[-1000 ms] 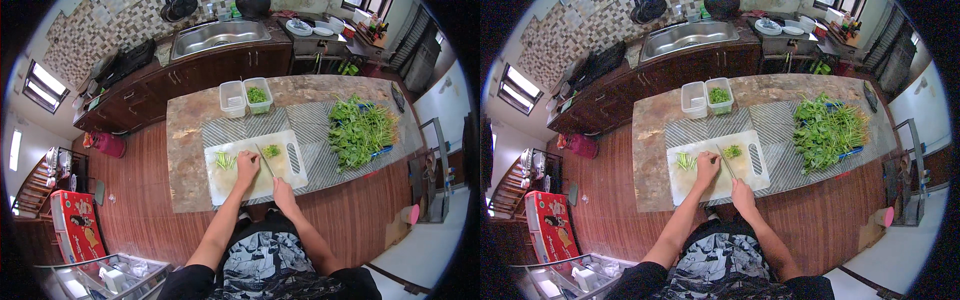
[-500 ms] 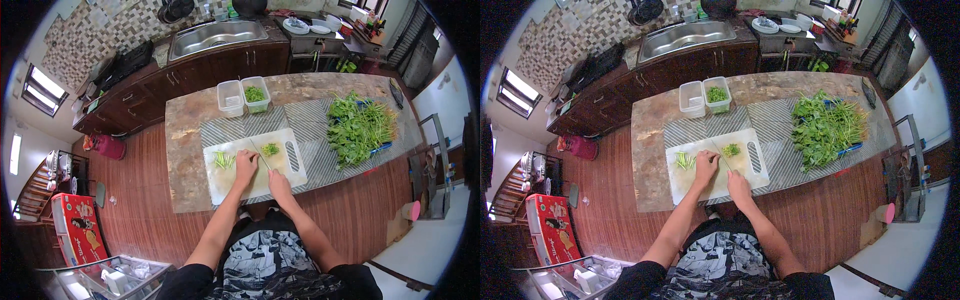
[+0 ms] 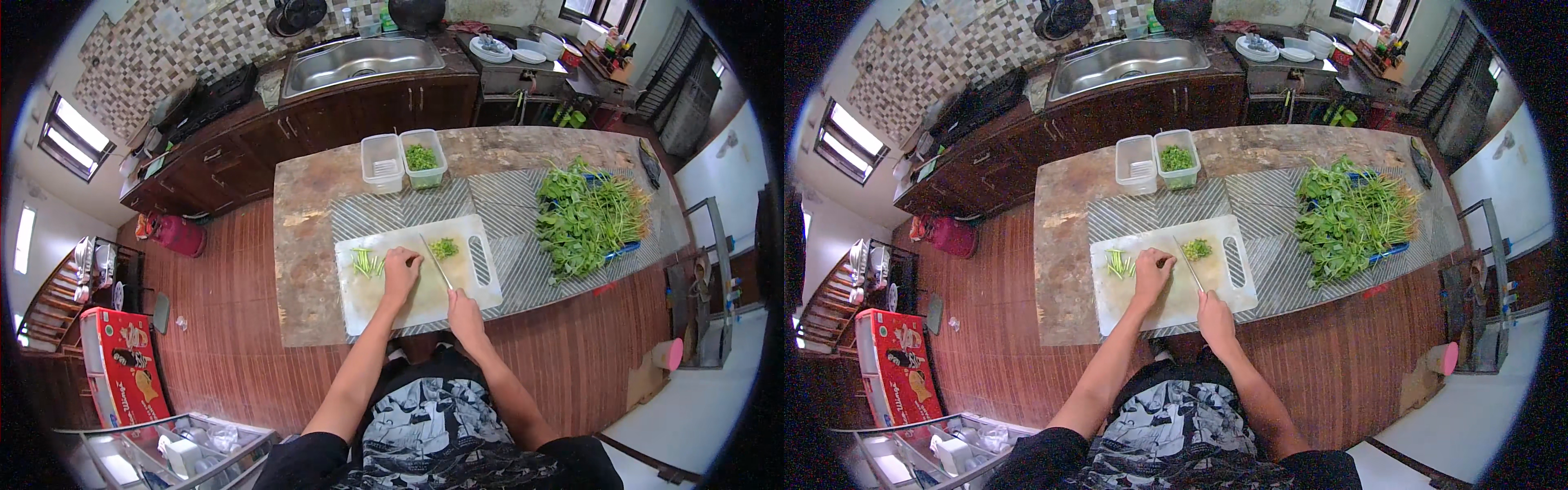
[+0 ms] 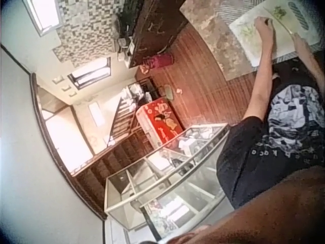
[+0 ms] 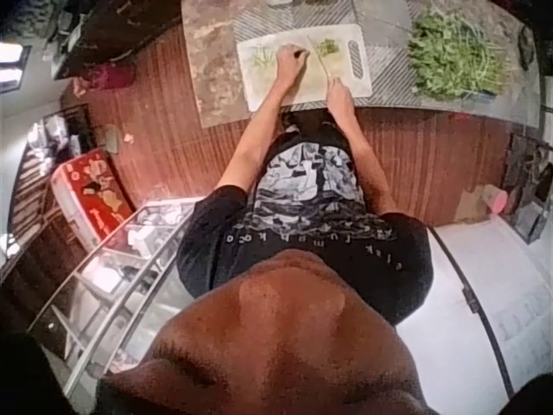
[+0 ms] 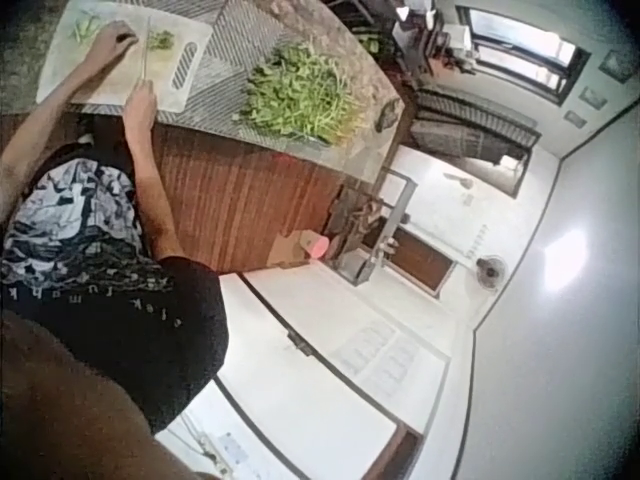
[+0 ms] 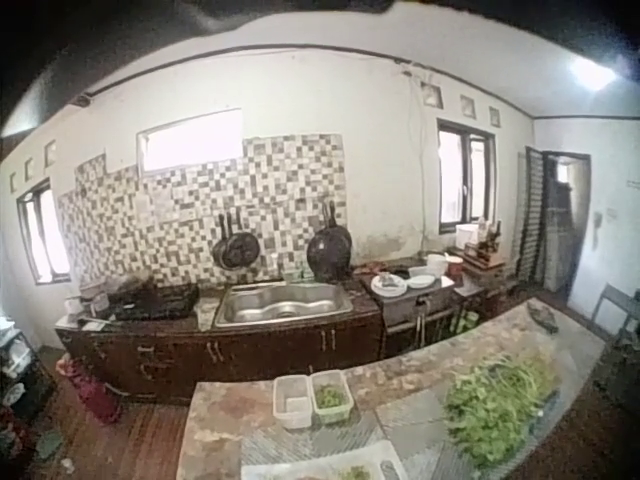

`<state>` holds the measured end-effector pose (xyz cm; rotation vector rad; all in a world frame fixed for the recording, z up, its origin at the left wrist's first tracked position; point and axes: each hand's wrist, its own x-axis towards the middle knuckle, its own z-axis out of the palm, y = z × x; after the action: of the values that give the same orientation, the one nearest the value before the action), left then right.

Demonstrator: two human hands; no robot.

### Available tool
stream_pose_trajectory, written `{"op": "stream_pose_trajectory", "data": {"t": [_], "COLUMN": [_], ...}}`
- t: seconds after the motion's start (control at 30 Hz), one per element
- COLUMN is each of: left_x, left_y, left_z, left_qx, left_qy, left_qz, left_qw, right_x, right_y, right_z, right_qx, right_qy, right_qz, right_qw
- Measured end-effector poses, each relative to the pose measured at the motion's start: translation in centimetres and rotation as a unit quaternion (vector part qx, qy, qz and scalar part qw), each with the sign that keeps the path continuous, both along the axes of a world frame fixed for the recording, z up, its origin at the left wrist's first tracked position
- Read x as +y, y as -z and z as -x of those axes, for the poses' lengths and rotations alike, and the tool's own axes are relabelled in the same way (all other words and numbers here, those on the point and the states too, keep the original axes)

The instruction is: Chopping green vegetable stalks on a white cutting board with a kitchen knife.

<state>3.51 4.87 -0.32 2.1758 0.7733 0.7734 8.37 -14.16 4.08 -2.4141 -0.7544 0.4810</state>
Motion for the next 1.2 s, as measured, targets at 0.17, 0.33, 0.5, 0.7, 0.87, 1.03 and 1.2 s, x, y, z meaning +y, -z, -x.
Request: {"op": "stream_pose_trajectory", "data": {"t": [0.17,0.33,0.5,0.7,0.87,1.03,1.2], "left_x": [-0.1,-0.1,-0.2,-0.3,0.1,-0.2,-0.6], "left_y": [0.3,0.4,0.7,0.1,0.7,0.3,-0.6], "left_z": [0.0,-0.1,-0.2,-0.7,-0.7,-1.0,-1.2], "left_qx": [-0.012,-0.016,-0.022,-0.002,0.02,0.014,0.039], "left_qy": [0.011,0.007,0.002,-0.001,-0.011,-0.011,-0.009], "left_qz": [-0.01,-0.017,-0.012,-0.006,-0.004,-0.012,-0.032], "left_qw": [1.0,1.0,1.0,1.0,1.0,1.0,0.999], "right_x": [-0.7,-0.6,-0.2,1.0,-1.5,-2.2,-2.9], "right_y": [0.1,0.4,1.8,0.7,-0.5,-0.6,-1.1], "right_z": [0.7,0.9,1.3,1.4,1.9,1.6,2.0], "right_qx": [0.029,0.025,0.009,0.003,-0.036,-0.021,-0.02], "right_qy": [-0.005,-0.011,-0.014,-0.002,-0.036,0.016,0.012], "right_qz": [0.011,-0.004,-0.003,0.009,0.046,0.045,0.003], "right_qw": [0.999,1.0,1.0,1.0,0.998,0.999,1.0]}}
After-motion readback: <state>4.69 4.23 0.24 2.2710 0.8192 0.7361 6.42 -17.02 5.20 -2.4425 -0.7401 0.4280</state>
